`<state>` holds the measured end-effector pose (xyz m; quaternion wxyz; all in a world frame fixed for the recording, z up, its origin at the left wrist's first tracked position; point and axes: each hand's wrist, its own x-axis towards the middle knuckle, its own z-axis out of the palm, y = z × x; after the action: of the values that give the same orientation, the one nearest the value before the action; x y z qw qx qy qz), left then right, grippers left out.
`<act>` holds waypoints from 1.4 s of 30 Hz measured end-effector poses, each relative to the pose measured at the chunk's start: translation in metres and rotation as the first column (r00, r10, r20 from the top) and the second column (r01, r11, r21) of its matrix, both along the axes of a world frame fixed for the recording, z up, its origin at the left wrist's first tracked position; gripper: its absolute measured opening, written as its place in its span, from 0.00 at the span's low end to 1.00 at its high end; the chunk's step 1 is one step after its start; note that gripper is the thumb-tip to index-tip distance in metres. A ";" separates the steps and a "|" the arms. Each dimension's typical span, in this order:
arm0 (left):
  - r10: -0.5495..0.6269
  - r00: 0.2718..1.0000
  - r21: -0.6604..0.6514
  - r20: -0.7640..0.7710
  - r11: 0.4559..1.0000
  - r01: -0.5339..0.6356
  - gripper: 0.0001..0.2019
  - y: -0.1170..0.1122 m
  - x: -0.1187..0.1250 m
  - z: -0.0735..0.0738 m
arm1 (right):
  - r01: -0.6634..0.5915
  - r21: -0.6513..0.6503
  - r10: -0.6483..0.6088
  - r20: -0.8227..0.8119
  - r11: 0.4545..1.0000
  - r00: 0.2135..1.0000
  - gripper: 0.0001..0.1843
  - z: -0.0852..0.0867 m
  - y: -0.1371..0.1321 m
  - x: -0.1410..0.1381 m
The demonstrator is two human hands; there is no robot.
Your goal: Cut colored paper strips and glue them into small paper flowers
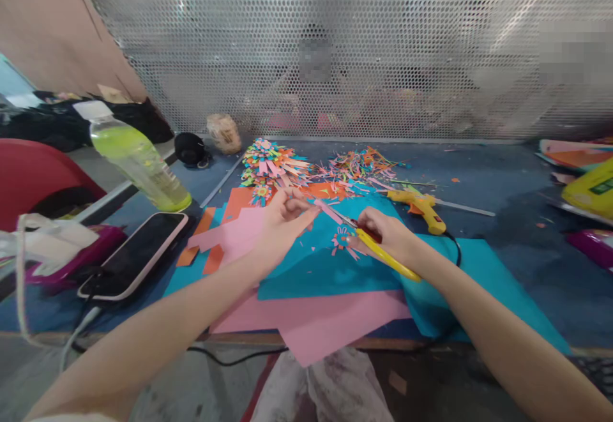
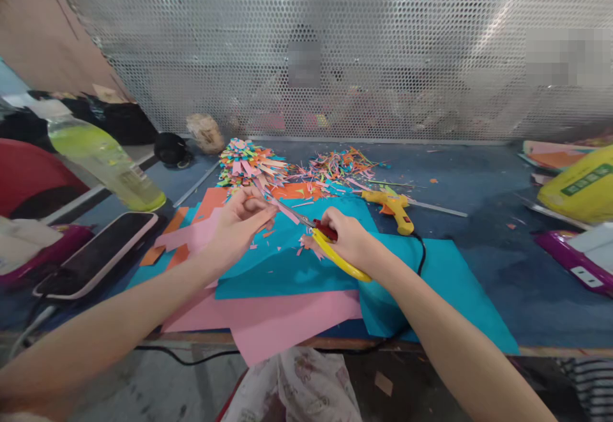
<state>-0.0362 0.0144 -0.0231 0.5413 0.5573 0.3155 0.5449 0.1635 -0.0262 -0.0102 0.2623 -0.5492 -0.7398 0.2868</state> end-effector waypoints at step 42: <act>-0.006 0.998 -0.041 -0.062 0.999 0.004 0.17 0.013 -0.001 -0.011 | 0.453 0.189 -0.478 0.541 0.871 0.692 0.24 -0.011 0.024 0.032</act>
<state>-0.0368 0.0275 -0.0339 0.5438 0.5637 0.3416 0.5194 0.1956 -0.0025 -0.0209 0.1033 -0.7730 -0.6257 0.0180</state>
